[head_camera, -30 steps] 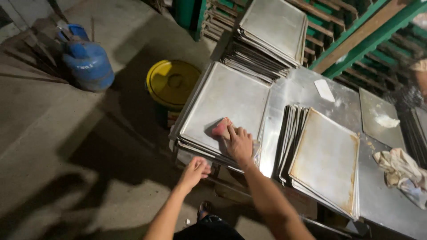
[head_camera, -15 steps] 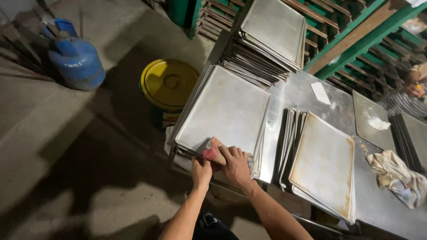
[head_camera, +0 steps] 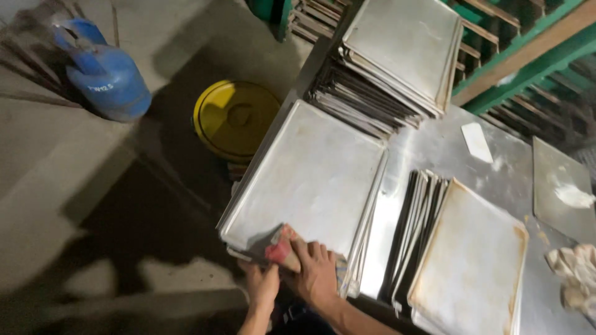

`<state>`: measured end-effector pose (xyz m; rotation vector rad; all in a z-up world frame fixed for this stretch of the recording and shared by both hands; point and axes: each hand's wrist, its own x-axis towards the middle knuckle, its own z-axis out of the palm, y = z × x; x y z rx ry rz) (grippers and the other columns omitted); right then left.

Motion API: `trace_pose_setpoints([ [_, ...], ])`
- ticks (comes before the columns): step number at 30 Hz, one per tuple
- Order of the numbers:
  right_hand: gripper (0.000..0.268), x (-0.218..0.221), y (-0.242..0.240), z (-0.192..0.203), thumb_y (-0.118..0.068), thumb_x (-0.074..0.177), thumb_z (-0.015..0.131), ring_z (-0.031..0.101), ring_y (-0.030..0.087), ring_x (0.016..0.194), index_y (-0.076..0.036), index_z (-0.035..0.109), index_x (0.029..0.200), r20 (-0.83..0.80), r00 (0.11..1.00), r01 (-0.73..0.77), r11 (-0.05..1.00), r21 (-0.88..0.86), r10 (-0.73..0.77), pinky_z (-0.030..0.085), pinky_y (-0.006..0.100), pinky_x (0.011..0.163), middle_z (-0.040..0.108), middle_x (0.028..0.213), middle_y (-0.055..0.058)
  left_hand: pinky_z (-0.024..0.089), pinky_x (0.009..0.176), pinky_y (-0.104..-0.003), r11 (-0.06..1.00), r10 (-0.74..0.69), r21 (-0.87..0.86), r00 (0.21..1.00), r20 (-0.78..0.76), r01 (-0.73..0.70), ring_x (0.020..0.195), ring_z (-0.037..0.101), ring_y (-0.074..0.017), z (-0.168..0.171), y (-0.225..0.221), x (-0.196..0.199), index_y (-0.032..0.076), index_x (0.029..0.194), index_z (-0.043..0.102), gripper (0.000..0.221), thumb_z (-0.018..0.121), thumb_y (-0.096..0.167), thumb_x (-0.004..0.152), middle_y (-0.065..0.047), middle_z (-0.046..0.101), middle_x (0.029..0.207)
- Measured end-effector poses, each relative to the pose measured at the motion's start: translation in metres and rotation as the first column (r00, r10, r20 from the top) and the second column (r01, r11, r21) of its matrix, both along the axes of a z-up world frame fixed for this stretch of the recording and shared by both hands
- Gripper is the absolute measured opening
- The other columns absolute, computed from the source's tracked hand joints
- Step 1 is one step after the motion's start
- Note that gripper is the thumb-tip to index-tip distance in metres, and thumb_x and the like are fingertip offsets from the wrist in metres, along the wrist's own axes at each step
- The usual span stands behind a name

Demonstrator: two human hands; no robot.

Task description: The recorder is wiping and stacking metal baking trays using a cloth in a bakery.

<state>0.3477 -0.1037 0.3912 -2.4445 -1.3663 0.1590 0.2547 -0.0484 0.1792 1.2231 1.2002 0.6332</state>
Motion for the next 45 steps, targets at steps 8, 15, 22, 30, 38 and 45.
trace_pose_setpoints([
  [8, 0.063, 0.155, 0.019, -0.048, -0.013, 0.076, 0.067, 0.056, 0.034, 0.097, -0.015, 0.057, 0.138, 0.104, 0.994, 0.031, 0.999, -0.018, -0.029, 0.041, 0.048, 0.086, 0.059, 0.103, 0.017, 0.043, 0.101, -0.044, 0.913, 0.142, -0.393, 0.988, 0.059, -0.108, 0.128, 0.052, -0.0312, 0.120, 0.026, 0.006, 0.010, 0.161, -0.010, 0.117, 0.077, 0.018, 0.083, -0.020, 0.042, 0.153],
  [15, 0.050, 0.386, 0.067, -0.068, -0.022, 0.099, 0.057, 0.058, 0.037, 0.110, -0.025, 0.055, 0.149, 0.388, 0.899, 0.234, 0.972, -0.031, -0.204, 0.042, 0.054, 0.096, 0.060, 0.117, 0.018, 0.048, 0.092, -0.043, 0.940, 0.159, -0.318, 0.984, 0.087, -0.123, 0.136, 0.048, -0.0354, 0.072, 0.016, 0.003, 0.012, 0.163, -0.010, 0.124, 0.083, 0.021, 0.081, -0.018, 0.035, 0.162],
  [22, 0.059, 0.387, 0.070, -0.078, -0.027, 0.095, 0.061, 0.057, 0.038, 0.114, -0.026, 0.048, 0.152, 0.530, 0.818, 0.294, 0.955, -0.050, -0.224, 0.042, 0.054, 0.094, 0.060, 0.122, 0.020, 0.058, 0.079, -0.050, 0.884, 0.098, -0.459, 0.995, -0.006, -0.090, 0.131, 0.052, -0.0360, 0.121, 0.032, -0.001, 0.019, 0.162, -0.015, 0.136, 0.085, 0.031, 0.071, -0.012, 0.034, 0.160],
  [30, 0.067, 0.264, 0.044, -0.067, -0.022, 0.092, 0.061, 0.061, 0.037, 0.104, -0.026, 0.044, 0.157, 0.289, 0.943, 0.181, 0.983, -0.040, -0.162, 0.045, 0.054, 0.091, 0.061, 0.115, 0.018, 0.032, 0.118, -0.037, 0.986, 0.001, -0.162, 0.977, 0.212, 0.034, 0.144, 0.040, -0.0313, 0.075, 0.032, -0.006, -0.002, 0.158, -0.010, 0.135, 0.089, 0.031, 0.071, -0.022, 0.035, 0.160],
  [38, 0.054, 0.069, 0.034, -0.018, -0.022, 0.081, 0.072, 0.069, 0.036, 0.089, -0.021, 0.060, 0.134, -0.177, 0.984, -0.047, 0.988, -0.148, 0.020, 0.055, 0.049, 0.083, 0.065, 0.110, 0.011, 0.032, 0.118, -0.038, 0.999, 0.024, 0.035, 0.981, 0.192, -0.031, 0.141, 0.041, -0.0327, 0.040, 0.027, 0.009, -0.006, 0.155, -0.021, 0.143, 0.091, 0.019, 0.070, -0.026, 0.033, 0.155],
  [45, 0.064, 0.030, 0.061, -0.017, -0.012, 0.076, 0.074, 0.060, 0.033, 0.115, -0.017, 0.060, 0.138, -0.223, 0.881, -0.449, 0.887, -0.108, 0.418, 0.043, 0.054, 0.093, 0.063, 0.123, 0.009, 0.038, 0.116, -0.040, 0.996, -0.084, 0.048, 0.972, 0.219, 0.075, 0.132, 0.056, -0.0313, 0.030, 0.028, 0.004, -0.008, 0.149, 0.013, 0.109, 0.088, 0.020, 0.074, -0.025, 0.054, 0.143],
])
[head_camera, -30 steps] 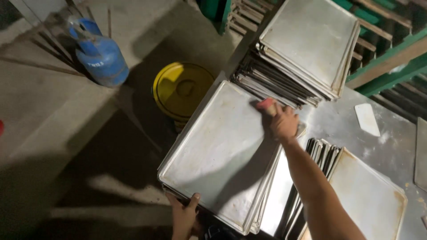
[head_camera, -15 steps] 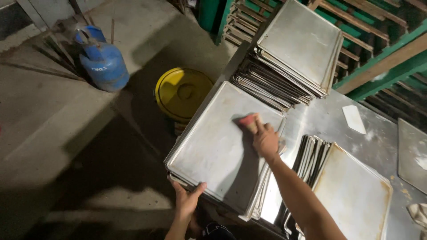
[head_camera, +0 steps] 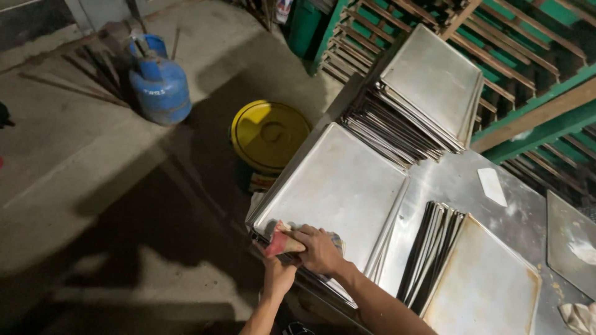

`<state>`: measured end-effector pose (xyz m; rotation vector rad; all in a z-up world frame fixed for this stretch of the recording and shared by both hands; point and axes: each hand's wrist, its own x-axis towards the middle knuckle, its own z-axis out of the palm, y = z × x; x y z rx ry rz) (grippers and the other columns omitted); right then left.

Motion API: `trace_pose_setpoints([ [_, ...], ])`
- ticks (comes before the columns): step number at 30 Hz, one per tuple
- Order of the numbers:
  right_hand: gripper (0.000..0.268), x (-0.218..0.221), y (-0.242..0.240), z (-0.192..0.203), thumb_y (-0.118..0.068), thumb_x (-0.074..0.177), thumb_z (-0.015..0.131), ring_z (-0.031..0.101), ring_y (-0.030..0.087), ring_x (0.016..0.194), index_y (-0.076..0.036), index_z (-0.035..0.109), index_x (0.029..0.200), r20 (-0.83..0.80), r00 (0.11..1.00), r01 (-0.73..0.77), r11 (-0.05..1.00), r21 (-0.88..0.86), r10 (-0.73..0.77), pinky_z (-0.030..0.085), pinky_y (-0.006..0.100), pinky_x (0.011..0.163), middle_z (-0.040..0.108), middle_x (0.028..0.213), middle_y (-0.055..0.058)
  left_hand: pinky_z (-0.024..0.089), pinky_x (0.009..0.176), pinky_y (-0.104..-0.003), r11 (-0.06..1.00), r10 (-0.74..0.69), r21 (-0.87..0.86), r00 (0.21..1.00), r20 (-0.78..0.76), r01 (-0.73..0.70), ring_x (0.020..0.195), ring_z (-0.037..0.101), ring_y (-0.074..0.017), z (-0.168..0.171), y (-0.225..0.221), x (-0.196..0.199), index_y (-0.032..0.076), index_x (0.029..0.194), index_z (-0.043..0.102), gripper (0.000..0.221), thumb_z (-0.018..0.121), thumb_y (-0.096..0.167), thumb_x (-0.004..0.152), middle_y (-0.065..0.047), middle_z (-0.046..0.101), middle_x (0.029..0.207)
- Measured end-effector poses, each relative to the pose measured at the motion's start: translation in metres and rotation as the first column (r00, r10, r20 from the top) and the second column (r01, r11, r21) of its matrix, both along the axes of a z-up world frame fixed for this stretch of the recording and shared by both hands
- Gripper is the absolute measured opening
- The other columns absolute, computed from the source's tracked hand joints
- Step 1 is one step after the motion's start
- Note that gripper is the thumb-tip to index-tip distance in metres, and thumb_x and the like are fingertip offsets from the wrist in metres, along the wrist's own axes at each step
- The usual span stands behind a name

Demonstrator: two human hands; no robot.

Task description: The recorder is wiping and stacking metal baking trays using a cloth in a bakery.

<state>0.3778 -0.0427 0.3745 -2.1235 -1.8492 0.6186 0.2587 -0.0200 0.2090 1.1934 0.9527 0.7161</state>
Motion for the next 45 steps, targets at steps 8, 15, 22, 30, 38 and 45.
trace_pose_setpoints([
  [8, 0.064, 0.065, 0.078, -0.043, -0.023, 0.081, 0.073, 0.060, 0.030, 0.104, -0.027, 0.056, 0.143, 0.229, 0.973, -0.012, 0.987, 0.160, -0.025, 0.046, 0.048, 0.090, 0.061, 0.110, 0.008, 0.035, 0.114, -0.042, 0.996, 0.081, 0.039, 0.993, -0.089, -0.077, 0.137, 0.045, -0.0373, 0.007, -0.010, -0.002, -0.002, 0.153, -0.007, 0.127, 0.089, 0.011, 0.072, -0.029, 0.035, 0.153],
  [15, 0.057, 0.227, 0.146, -0.069, -0.019, 0.087, 0.065, 0.061, 0.027, 0.103, -0.026, 0.056, 0.143, 0.407, 0.851, 0.239, 0.934, 0.265, -0.333, 0.045, 0.050, 0.097, 0.061, 0.115, 0.010, 0.042, 0.116, -0.049, 0.841, 0.168, -0.531, 0.984, 0.065, -0.108, 0.139, 0.045, -0.0358, 0.059, -0.002, 0.002, 0.025, 0.160, -0.026, 0.134, 0.075, 0.006, 0.074, -0.018, 0.030, 0.158],
  [22, 0.054, 0.320, 0.190, -0.066, -0.023, 0.093, 0.059, 0.058, 0.037, 0.113, -0.019, 0.054, 0.147, 0.588, 0.657, 0.314, 0.880, 0.356, -0.472, 0.042, 0.054, 0.093, 0.059, 0.121, 0.019, 0.040, 0.117, -0.053, 0.850, 0.213, -0.501, 0.976, 0.040, -0.165, 0.137, 0.049, -0.0364, 0.060, 0.003, -0.002, 0.028, 0.162, -0.013, 0.134, 0.079, -0.001, 0.070, -0.020, 0.036, 0.155],
  [30, 0.056, 0.295, 0.169, -0.064, -0.026, 0.095, 0.059, 0.057, 0.036, 0.114, -0.022, 0.050, 0.149, 0.558, 0.684, 0.343, 0.882, 0.323, -0.470, 0.043, 0.054, 0.095, 0.059, 0.122, 0.018, 0.048, 0.109, -0.055, 0.763, 0.235, -0.632, 0.969, 0.074, -0.137, 0.129, 0.054, -0.0357, 0.061, 0.005, -0.002, 0.034, 0.163, -0.013, 0.135, 0.083, 0.010, 0.070, -0.019, 0.043, 0.151],
  [38, 0.052, 0.135, 0.125, -0.048, -0.034, 0.093, 0.061, 0.071, 0.040, 0.095, -0.021, 0.054, 0.143, 0.363, 0.874, 0.320, 0.945, 0.068, -0.323, 0.057, 0.051, 0.083, 0.067, 0.118, 0.020, 0.042, 0.110, -0.041, 0.961, 0.019, -0.273, 0.998, -0.061, -0.035, 0.135, 0.048, -0.0321, 0.055, 0.004, -0.008, 0.011, 0.157, -0.019, 0.131, 0.088, 0.012, 0.081, -0.022, 0.037, 0.157],
  [45, 0.055, -0.024, 0.078, 0.045, -0.038, 0.091, 0.059, 0.075, 0.037, 0.089, -0.032, 0.051, 0.145, 0.116, 0.968, 0.251, 0.895, -0.370, -0.224, 0.060, 0.049, 0.083, 0.071, 0.099, 0.020, 0.057, 0.089, -0.036, 0.997, 0.024, -0.072, 0.936, 0.350, 0.002, 0.104, 0.063, -0.0257, -0.034, -0.004, 0.010, -0.001, 0.157, 0.010, 0.104, 0.079, 0.010, 0.080, -0.022, 0.060, 0.131],
])
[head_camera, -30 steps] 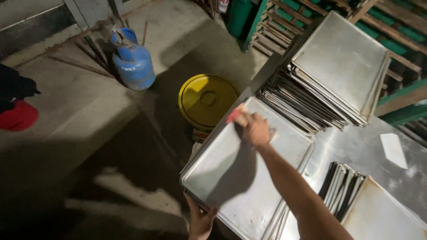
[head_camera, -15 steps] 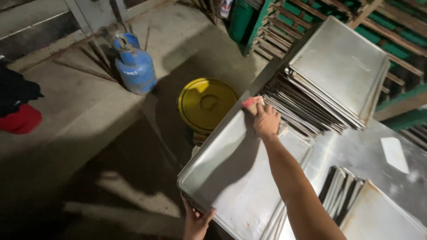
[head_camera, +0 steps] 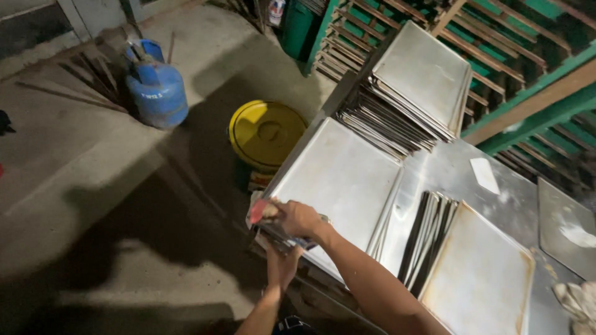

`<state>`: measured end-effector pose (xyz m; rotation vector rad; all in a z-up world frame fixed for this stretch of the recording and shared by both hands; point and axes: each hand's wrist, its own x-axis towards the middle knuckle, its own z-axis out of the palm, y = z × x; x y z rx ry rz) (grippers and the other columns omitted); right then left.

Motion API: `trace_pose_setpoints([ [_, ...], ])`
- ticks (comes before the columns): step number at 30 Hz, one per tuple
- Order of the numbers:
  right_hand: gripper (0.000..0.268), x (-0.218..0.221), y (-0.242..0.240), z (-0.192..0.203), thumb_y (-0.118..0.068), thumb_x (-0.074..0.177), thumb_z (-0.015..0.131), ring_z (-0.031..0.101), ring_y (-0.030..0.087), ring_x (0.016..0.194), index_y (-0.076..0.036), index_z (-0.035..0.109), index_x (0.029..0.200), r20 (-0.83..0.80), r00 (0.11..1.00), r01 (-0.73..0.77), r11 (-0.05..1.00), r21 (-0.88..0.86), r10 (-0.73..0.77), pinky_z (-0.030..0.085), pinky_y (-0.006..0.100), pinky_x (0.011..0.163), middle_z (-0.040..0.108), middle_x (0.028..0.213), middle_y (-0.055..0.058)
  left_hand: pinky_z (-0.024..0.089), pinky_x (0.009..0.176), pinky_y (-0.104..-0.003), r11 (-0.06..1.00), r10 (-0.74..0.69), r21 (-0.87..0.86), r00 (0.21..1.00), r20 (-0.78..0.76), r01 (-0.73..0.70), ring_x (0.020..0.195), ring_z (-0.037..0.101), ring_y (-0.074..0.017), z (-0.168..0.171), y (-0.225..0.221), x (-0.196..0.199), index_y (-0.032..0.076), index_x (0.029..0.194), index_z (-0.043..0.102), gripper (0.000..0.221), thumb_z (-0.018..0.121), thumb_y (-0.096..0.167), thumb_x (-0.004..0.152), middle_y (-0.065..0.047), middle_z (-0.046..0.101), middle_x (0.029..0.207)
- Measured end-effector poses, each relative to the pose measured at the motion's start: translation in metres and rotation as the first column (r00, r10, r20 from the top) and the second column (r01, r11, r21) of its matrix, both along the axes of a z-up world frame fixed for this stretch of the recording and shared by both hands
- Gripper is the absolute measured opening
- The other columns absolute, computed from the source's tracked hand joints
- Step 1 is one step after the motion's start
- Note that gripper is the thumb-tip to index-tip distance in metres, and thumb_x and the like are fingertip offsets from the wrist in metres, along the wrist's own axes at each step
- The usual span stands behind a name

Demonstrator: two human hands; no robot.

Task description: The recorder is wiping and stacking metal baking trays using a cloth in a bakery.

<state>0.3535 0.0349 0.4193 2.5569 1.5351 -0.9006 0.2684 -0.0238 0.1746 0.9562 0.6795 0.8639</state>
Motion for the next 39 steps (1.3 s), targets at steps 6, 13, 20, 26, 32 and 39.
trace_pose_setpoints([
  [6, 0.030, 0.013, -0.046, -0.025, -0.039, 0.087, 0.070, 0.071, 0.018, 0.076, -0.017, 0.079, 0.106, -0.128, 0.987, -0.117, 0.983, -0.140, 0.099, 0.057, 0.037, 0.077, 0.077, 0.086, 0.006, 0.056, 0.085, -0.033, 0.999, 0.007, 0.041, 0.994, -0.107, -0.002, 0.109, 0.063, -0.0253, 0.016, 0.002, -0.005, 0.002, 0.159, -0.009, 0.116, 0.075, 0.012, 0.080, -0.019, 0.059, 0.131],
  [13, 0.033, 0.038, -0.170, -0.009, -0.038, 0.097, 0.061, 0.054, 0.013, 0.051, -0.018, 0.073, 0.121, -0.161, 0.941, 0.248, 0.929, -0.274, -0.299, 0.051, 0.032, 0.055, 0.071, 0.075, 0.006, 0.041, 0.110, -0.039, 0.995, 0.012, 0.095, 0.934, -0.358, 0.023, 0.139, 0.045, -0.0377, 0.054, 0.000, -0.026, -0.003, 0.161, -0.006, 0.124, 0.085, 0.022, 0.082, -0.031, 0.035, 0.156],
  [20, 0.042, 0.006, -0.221, -0.026, -0.043, 0.107, 0.039, 0.070, 0.022, 0.068, -0.015, 0.057, 0.132, 0.150, 0.869, 0.493, 0.851, -0.179, -0.472, 0.061, 0.036, 0.060, 0.071, 0.089, 0.013, 0.032, 0.118, -0.043, 0.997, 0.049, 0.073, 0.889, -0.455, -0.018, 0.145, 0.035, -0.0439, 0.069, -0.006, -0.014, -0.012, 0.155, -0.003, 0.119, 0.080, 0.030, 0.082, -0.039, 0.025, 0.157],
  [26, 0.038, 0.052, -0.170, -0.016, -0.038, 0.104, 0.044, 0.072, 0.044, 0.093, -0.014, 0.053, 0.133, 0.264, 0.778, 0.567, 0.818, 0.095, -0.570, 0.057, 0.054, 0.081, 0.070, 0.107, 0.026, 0.031, 0.117, -0.046, 0.998, -0.017, 0.032, 0.805, -0.594, 0.045, 0.143, 0.034, -0.0459, 0.089, -0.004, -0.023, -0.011, 0.156, -0.006, 0.117, 0.080, 0.029, 0.086, -0.040, 0.025, 0.154],
  [32, 0.054, 0.243, -0.120, -0.066, -0.027, 0.094, 0.057, 0.071, 0.041, 0.101, -0.003, 0.045, 0.141, 0.405, 0.719, 0.540, 0.821, 0.186, -0.565, 0.056, 0.053, 0.085, 0.068, 0.114, 0.026, 0.038, 0.114, -0.044, 0.998, -0.028, -0.061, 0.887, -0.462, 0.000, 0.138, 0.047, -0.0382, 0.105, -0.006, -0.033, -0.001, 0.160, -0.007, 0.120, 0.077, 0.029, 0.079, -0.028, 0.035, 0.156],
  [39, 0.037, 0.377, -0.067, -0.100, -0.032, 0.102, 0.057, 0.064, 0.038, 0.102, -0.014, 0.057, 0.134, 0.655, 0.498, 0.328, 0.822, 0.465, -0.569, 0.046, 0.053, 0.089, 0.064, 0.115, 0.019, 0.028, 0.120, -0.046, 0.935, -0.242, -0.353, 0.722, -0.649, -0.005, 0.147, 0.030, -0.0340, 0.091, 0.012, -0.029, 0.006, 0.159, -0.015, 0.126, 0.085, 0.026, 0.085, -0.020, 0.019, 0.165],
])
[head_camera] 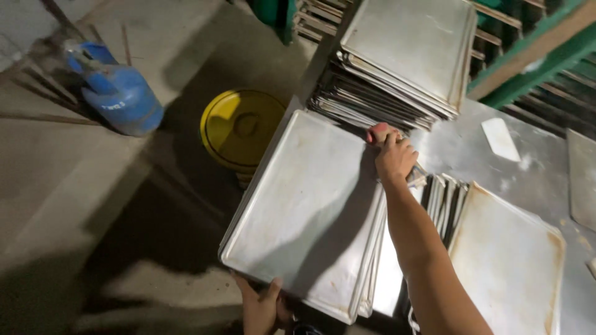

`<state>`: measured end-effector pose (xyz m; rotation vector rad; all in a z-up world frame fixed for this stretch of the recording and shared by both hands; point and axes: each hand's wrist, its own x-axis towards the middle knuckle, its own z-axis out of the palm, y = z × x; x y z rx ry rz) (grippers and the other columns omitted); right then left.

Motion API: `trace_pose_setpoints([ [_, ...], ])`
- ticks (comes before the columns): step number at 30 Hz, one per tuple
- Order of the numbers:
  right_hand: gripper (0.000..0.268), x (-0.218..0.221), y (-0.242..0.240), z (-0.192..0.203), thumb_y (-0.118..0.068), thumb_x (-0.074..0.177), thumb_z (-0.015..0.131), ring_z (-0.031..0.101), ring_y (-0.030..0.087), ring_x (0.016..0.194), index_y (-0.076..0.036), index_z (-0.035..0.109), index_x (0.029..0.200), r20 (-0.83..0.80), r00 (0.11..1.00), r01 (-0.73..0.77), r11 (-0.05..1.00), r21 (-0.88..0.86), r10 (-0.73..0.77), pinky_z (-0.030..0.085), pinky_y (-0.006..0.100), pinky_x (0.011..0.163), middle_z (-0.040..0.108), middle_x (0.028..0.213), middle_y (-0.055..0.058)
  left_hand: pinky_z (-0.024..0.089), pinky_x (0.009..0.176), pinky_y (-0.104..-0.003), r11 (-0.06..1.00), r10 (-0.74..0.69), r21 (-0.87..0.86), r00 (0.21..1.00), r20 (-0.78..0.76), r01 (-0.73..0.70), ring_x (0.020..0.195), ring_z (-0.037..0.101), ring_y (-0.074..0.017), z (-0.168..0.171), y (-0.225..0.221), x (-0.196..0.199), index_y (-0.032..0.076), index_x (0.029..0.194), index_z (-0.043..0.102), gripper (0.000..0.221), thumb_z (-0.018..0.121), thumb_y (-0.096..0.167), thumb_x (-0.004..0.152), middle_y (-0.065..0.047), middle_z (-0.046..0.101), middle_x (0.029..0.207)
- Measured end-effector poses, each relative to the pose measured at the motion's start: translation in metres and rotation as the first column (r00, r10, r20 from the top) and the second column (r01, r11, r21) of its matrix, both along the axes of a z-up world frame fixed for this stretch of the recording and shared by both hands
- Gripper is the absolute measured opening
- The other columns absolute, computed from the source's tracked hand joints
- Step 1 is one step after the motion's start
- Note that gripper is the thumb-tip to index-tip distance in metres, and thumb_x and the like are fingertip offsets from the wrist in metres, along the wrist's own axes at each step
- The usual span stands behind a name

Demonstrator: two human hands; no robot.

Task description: The recorder is wiping and stacking metal baking trays using a cloth in a bakery.

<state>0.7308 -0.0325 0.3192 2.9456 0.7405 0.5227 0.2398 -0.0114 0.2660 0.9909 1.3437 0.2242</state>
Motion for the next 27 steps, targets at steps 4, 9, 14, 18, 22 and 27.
trace_pose_setpoints([
  [4, 0.055, -0.072, 0.004, 0.020, -0.025, 0.094, 0.061, 0.062, 0.036, 0.101, -0.012, 0.054, 0.146, 0.174, 0.967, -0.202, 0.975, 0.091, 0.184, 0.045, 0.049, 0.087, 0.063, 0.113, 0.018, 0.036, 0.114, -0.048, 0.998, 0.041, -0.044, 0.997, 0.069, -0.038, 0.142, 0.039, -0.0341, 0.003, -0.001, -0.001, 0.012, 0.160, -0.012, 0.122, 0.081, 0.023, 0.082, -0.018, 0.028, 0.161],
  [9, 0.049, -0.261, -0.020, 0.057, -0.020, 0.076, 0.075, 0.066, 0.034, 0.088, -0.018, 0.069, 0.124, -0.329, 0.745, -0.464, 0.805, 0.369, 0.580, 0.045, 0.053, 0.077, 0.072, 0.101, 0.010, 0.053, 0.102, -0.055, 0.960, 0.172, -0.238, 0.981, 0.089, -0.147, 0.130, 0.058, -0.0359, 0.042, -0.001, 0.005, 0.027, 0.162, 0.000, 0.109, 0.078, 0.023, 0.085, -0.017, 0.050, 0.148],
  [14, 0.072, -0.344, -0.031, 0.036, -0.021, 0.063, 0.085, 0.061, 0.033, 0.100, -0.020, 0.065, 0.131, -0.400, 0.305, -0.779, 0.468, 0.417, 0.864, 0.043, 0.049, 0.083, 0.063, 0.113, 0.010, 0.051, 0.105, -0.051, 0.972, 0.057, 0.197, 0.942, 0.330, -0.128, 0.129, 0.060, -0.0353, -0.079, -0.034, -0.039, 0.028, 0.157, 0.014, 0.103, 0.075, 0.007, 0.077, -0.017, 0.054, 0.143],
  [18, 0.076, -0.320, 0.008, 0.068, -0.024, 0.060, 0.091, 0.060, 0.038, 0.111, -0.024, 0.065, 0.132, -0.355, 0.196, -0.857, 0.336, 0.391, 0.914, 0.038, 0.062, 0.089, 0.062, 0.126, 0.013, 0.049, 0.108, -0.048, 0.793, -0.146, 0.584, 0.877, 0.458, -0.173, 0.127, 0.061, -0.0346, -0.069, -0.003, -0.001, 0.031, 0.152, 0.028, 0.102, 0.073, -0.009, 0.069, -0.018, 0.059, 0.138],
  [22, 0.061, -0.175, 0.068, 0.030, -0.024, 0.083, 0.074, 0.059, 0.034, 0.121, -0.025, 0.056, 0.141, -0.579, 0.526, -0.667, 0.725, 0.173, 0.622, 0.042, 0.064, 0.097, 0.062, 0.137, 0.007, 0.047, 0.106, -0.045, 0.963, 0.249, 0.015, 0.907, 0.339, -0.270, 0.127, 0.058, -0.0311, -0.069, -0.003, 0.004, 0.018, 0.160, -0.001, 0.117, 0.074, -0.010, 0.074, -0.018, 0.052, 0.142],
  [27, 0.054, -0.021, 0.133, -0.030, -0.023, 0.088, 0.063, 0.057, 0.036, 0.108, -0.021, 0.059, 0.142, 0.018, 0.790, -0.610, 0.782, 0.129, 0.613, 0.044, 0.054, 0.091, 0.060, 0.112, 0.016, 0.052, 0.089, -0.041, 0.975, 0.075, 0.184, 0.967, 0.243, -0.122, 0.118, 0.064, -0.0321, -0.077, -0.005, 0.000, 0.012, 0.157, 0.013, 0.101, 0.074, -0.007, 0.078, -0.021, 0.061, 0.138],
])
